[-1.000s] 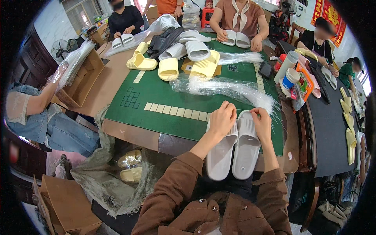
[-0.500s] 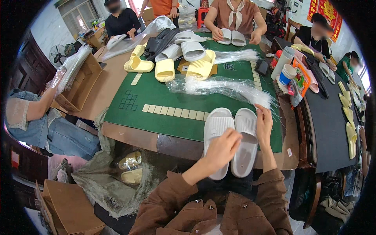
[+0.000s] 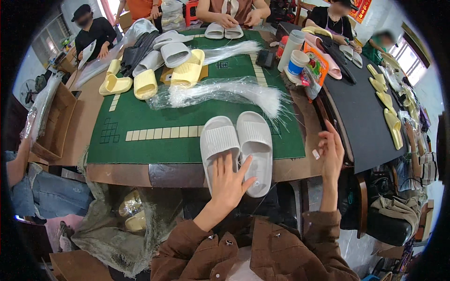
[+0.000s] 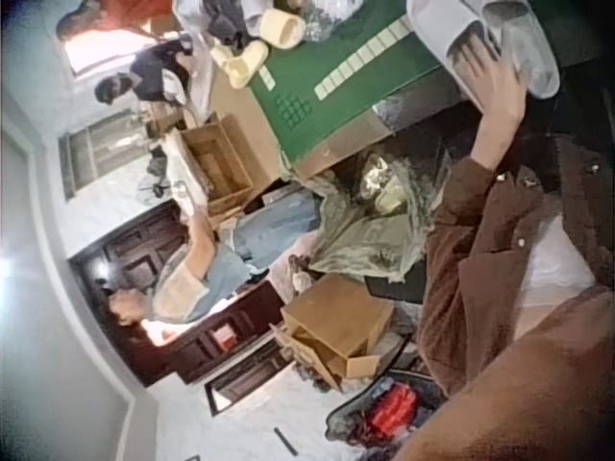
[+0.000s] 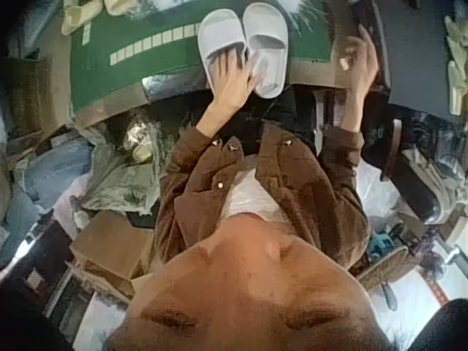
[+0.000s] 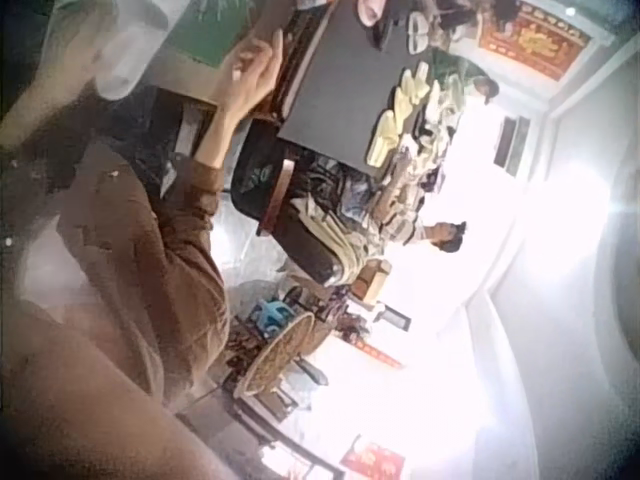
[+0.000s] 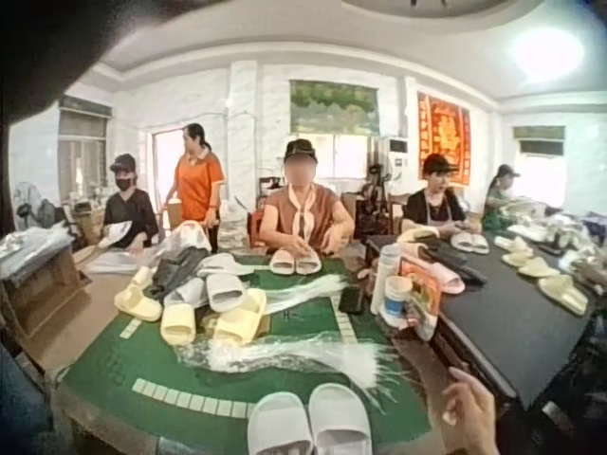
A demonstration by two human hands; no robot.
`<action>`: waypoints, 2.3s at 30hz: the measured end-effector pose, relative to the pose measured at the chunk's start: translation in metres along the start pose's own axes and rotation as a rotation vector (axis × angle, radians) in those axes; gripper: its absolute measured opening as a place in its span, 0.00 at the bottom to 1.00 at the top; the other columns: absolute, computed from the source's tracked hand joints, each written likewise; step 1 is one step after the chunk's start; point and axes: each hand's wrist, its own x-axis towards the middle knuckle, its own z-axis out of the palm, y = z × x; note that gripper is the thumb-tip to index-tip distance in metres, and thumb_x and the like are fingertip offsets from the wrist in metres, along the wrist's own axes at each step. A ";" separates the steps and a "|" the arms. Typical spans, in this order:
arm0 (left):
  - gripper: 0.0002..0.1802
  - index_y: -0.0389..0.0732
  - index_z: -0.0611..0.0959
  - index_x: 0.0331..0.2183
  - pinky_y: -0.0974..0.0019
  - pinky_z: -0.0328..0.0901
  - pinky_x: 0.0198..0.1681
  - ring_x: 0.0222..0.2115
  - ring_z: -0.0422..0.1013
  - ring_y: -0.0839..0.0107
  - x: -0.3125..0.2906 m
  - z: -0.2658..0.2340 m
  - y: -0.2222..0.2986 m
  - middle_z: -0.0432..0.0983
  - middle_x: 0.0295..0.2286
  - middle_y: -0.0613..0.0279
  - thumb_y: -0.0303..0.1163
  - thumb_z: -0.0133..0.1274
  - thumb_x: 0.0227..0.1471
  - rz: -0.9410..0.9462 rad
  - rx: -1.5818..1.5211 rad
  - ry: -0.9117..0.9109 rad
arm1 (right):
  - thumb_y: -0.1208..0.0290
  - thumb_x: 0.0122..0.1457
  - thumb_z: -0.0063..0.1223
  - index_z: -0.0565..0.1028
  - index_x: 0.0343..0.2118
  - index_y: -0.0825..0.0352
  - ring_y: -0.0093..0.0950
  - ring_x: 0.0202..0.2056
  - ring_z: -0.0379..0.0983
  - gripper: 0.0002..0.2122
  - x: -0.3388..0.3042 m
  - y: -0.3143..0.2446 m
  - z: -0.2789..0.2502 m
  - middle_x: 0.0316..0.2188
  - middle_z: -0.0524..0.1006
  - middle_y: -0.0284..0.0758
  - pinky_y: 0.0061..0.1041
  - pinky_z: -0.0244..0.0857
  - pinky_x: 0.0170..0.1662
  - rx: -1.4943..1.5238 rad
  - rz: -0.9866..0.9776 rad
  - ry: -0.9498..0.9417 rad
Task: The person assembles pairs of plastic slippers by hand at a workbench. They pick up individual slipper halves, align them, and press them together to form complete pairs. The person handles multiple pairs of different colors, including yellow, white, and black, and places the finished pairs on the table.
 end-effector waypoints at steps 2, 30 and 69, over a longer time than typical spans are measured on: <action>0.36 0.38 0.69 0.55 0.42 0.52 0.56 0.51 0.57 0.38 0.007 0.013 0.006 0.60 0.50 0.36 0.50 0.54 0.51 -0.050 0.004 -0.002 | 0.66 0.68 0.41 0.66 0.59 0.67 0.15 0.33 0.71 0.19 -0.016 -0.019 -0.014 0.37 0.75 0.30 0.09 0.63 0.29 0.014 0.085 0.075; 0.19 0.46 0.73 0.52 0.46 0.65 0.46 0.47 0.66 0.43 -0.157 -0.145 -0.511 0.65 0.50 0.41 0.36 0.41 0.59 -0.957 1.138 -0.132 | 0.65 0.69 0.38 0.75 0.47 0.69 0.24 0.42 0.73 0.15 -0.020 -0.016 -0.180 0.37 0.78 0.35 0.26 0.65 0.50 -0.459 -0.270 0.543; 0.25 0.42 0.69 0.56 0.40 0.45 0.61 0.61 0.47 0.43 0.069 0.037 0.002 0.54 0.59 0.45 0.29 0.46 0.56 -0.003 -0.069 -0.243 | 0.46 0.61 0.33 0.60 0.61 0.55 0.50 0.58 0.60 0.28 0.313 0.143 -0.546 0.57 0.64 0.50 0.47 0.57 0.57 -1.502 0.486 0.679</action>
